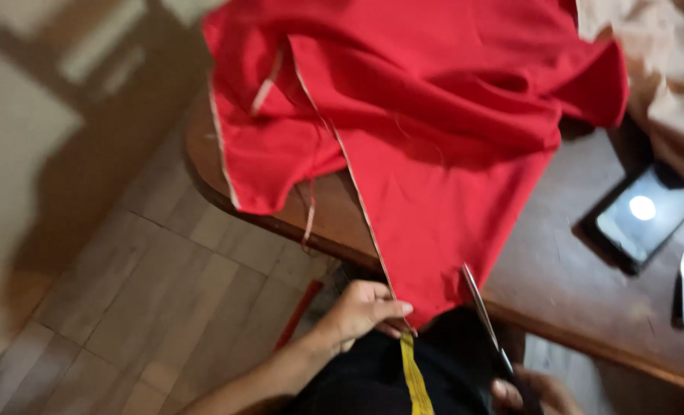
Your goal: The person is using a pair of scissors to cut a long, thin strip from a large piece of red fabric laid out on a wooden table.
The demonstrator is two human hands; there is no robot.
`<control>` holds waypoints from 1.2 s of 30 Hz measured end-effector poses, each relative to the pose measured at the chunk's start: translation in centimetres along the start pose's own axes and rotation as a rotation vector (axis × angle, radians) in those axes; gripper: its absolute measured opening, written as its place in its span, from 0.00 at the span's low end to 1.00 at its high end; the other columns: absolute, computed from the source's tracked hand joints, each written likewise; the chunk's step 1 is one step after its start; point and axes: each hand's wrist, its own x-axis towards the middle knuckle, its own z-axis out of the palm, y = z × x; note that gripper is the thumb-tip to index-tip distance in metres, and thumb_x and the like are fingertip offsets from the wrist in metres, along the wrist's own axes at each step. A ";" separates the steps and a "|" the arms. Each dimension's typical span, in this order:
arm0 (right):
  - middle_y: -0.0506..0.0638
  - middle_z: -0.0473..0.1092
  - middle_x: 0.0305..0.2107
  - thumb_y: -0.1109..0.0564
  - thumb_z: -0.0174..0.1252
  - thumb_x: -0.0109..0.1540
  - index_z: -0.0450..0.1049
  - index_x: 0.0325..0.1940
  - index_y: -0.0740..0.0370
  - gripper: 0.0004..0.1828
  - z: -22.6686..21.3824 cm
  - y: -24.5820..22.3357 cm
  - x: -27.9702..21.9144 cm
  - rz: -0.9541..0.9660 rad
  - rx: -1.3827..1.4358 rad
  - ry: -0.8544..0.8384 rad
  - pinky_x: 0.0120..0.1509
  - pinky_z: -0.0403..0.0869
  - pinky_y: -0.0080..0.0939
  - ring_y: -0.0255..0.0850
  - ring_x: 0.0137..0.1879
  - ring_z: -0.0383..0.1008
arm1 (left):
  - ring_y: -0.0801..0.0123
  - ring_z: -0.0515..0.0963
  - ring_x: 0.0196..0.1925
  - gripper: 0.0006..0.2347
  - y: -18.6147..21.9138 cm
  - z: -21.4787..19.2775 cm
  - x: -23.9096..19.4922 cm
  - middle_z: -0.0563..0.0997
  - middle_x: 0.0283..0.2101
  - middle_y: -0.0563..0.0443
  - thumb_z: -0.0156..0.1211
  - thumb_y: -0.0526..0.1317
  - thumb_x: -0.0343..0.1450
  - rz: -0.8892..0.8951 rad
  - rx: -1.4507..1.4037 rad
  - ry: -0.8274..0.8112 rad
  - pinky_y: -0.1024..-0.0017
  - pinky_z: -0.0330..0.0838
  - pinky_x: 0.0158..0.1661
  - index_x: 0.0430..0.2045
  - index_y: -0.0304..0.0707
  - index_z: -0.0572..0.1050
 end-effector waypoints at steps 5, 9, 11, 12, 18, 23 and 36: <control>0.66 0.75 0.18 0.54 0.66 0.57 0.78 0.27 0.78 0.18 -1.5 -1.9 0.2 0.008 0.050 -0.216 0.27 0.69 0.46 0.49 0.22 0.71 | 0.60 0.85 0.31 0.08 2.2 2.2 -0.7 0.84 0.29 0.34 0.66 0.35 0.67 -0.054 0.048 -0.028 0.75 0.81 0.32 0.29 0.24 0.78; 0.58 0.70 0.15 0.51 0.61 0.62 0.73 0.21 0.69 0.21 -2.8 -3.1 -0.8 -0.170 -0.006 -0.194 0.28 0.63 0.42 0.42 0.23 0.66 | 0.64 0.85 0.32 0.10 0.3 4.6 1.6 0.84 0.33 0.36 0.64 0.38 0.68 -0.073 0.032 -0.117 0.77 0.80 0.32 0.33 0.24 0.79; 0.56 0.70 0.17 0.52 0.64 0.59 0.74 0.26 0.69 0.16 -3.4 -3.0 -0.9 -0.197 -0.024 -0.128 0.27 0.66 0.40 0.41 0.23 0.67 | 0.64 0.85 0.36 0.12 -0.1 6.1 2.6 0.85 0.35 0.38 0.61 0.39 0.69 -0.053 0.052 -0.142 0.76 0.80 0.34 0.40 0.27 0.79; 0.56 0.70 0.17 0.52 0.64 0.59 0.74 0.26 0.69 0.16 -4.3 -2.4 -1.6 -0.189 -0.018 -0.113 0.27 0.66 0.40 0.41 0.23 0.67 | 0.64 0.85 0.36 0.12 0.0 6.4 2.5 0.85 0.35 0.38 0.61 0.39 0.69 -0.063 0.055 -0.157 0.76 0.80 0.34 0.40 0.27 0.79; 0.52 0.70 0.27 0.51 0.75 0.51 0.79 0.38 0.68 0.21 -7.4 2.8 -4.5 -0.011 0.019 -0.324 0.34 0.64 0.37 0.39 0.31 0.67 | 0.70 0.82 0.37 0.10 -0.8 7.2 1.2 0.85 0.39 0.44 0.66 0.28 0.60 -0.106 0.196 -0.191 0.78 0.80 0.37 0.34 0.27 0.81; 0.55 0.77 0.60 0.64 0.74 0.48 0.68 0.69 0.63 0.44 -7.1 14.4 -2.7 0.166 0.114 -0.143 0.70 0.67 0.41 0.40 0.63 0.75 | 0.63 0.85 0.40 0.12 -1.4 6.8 0.5 0.84 0.37 0.34 0.66 0.26 0.61 -0.108 0.185 -0.225 0.79 0.80 0.36 0.37 0.21 0.78; 0.47 0.80 0.57 0.43 0.74 0.46 0.66 0.70 0.53 0.49 -4.0 3.0 -4.1 0.223 -0.190 -0.327 0.68 0.73 0.35 0.34 0.61 0.80 | 0.69 0.84 0.34 0.09 -0.1 6.3 -1.2 0.86 0.33 0.43 0.69 0.32 0.64 -0.011 0.225 -0.171 0.78 0.82 0.36 0.35 0.26 0.82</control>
